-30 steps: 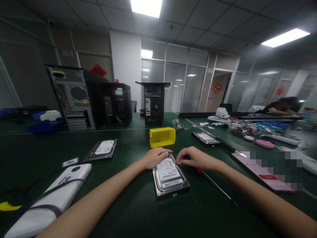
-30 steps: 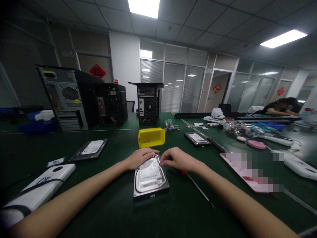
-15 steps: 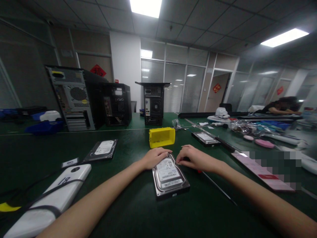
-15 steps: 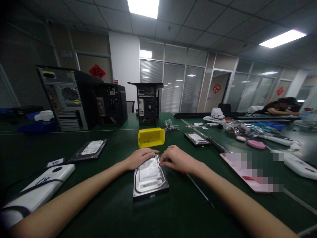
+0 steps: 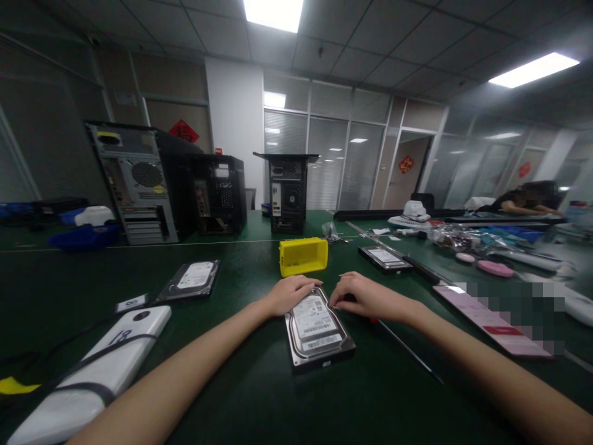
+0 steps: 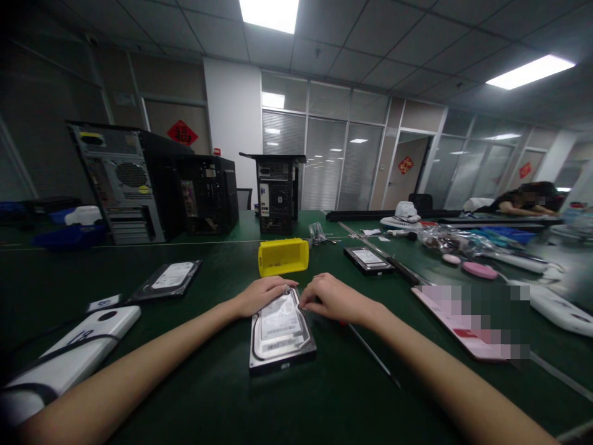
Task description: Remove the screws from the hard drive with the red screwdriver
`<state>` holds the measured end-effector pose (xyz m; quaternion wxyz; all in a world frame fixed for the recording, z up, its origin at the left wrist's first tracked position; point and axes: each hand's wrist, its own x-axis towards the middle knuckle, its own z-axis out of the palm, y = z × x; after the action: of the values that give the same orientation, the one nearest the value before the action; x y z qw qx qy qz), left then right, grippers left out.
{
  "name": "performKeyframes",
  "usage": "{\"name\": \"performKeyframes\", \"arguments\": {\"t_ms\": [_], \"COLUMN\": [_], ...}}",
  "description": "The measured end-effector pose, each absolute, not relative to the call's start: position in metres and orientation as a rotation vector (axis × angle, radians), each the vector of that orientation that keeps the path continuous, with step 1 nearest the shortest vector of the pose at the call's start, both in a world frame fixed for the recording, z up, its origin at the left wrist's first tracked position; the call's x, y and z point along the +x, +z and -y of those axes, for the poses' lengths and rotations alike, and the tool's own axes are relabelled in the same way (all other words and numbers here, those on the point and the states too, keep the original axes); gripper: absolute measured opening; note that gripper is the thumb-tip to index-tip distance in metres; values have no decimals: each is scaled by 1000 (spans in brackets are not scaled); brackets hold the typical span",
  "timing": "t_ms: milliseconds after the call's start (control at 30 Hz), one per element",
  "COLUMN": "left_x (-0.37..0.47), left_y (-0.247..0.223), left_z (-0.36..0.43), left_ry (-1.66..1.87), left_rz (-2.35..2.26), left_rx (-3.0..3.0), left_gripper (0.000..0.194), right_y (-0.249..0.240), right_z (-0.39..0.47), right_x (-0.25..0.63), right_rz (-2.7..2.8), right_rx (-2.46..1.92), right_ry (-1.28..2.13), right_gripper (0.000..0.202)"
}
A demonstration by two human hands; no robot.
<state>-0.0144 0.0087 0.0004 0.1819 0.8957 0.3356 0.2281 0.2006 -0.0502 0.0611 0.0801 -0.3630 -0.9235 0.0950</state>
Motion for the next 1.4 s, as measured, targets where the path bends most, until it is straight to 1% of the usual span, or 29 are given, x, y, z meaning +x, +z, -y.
{"name": "performKeyframes", "arguments": {"t_ms": [300,833,1133,1200,1300,1367,1400], "left_x": [-15,-15,-14,-14,-15,-15,-15], "left_y": [2,-2,-1,0,0,0,0], "left_z": [-8,-11,-10,-9,-9,-9,-9], "left_ry": [636,646,646,642,638,641,643], "left_rz": [-947,-934,-937,-945,-951,-948,-946], "left_rx": [2526,2541,2543,2540,2536,2538,2539], "left_gripper": [37,37,37,37,37,37,38], "right_y": [69,70,66,61,52,46,44], "right_z": [50,51,46,41,31,25,23], "right_x": [208,208,211,213,219,224,226], "right_rz": [2810,2782,2781,2710,2523,2454,2441], "right_rx": [-1053,-1083,-1098,-1179,-1398,-1539,-1616], "right_ry": [584,502,532,449,65,-96,-90], "right_gripper": [30,32,32,33,36,45,52]}}
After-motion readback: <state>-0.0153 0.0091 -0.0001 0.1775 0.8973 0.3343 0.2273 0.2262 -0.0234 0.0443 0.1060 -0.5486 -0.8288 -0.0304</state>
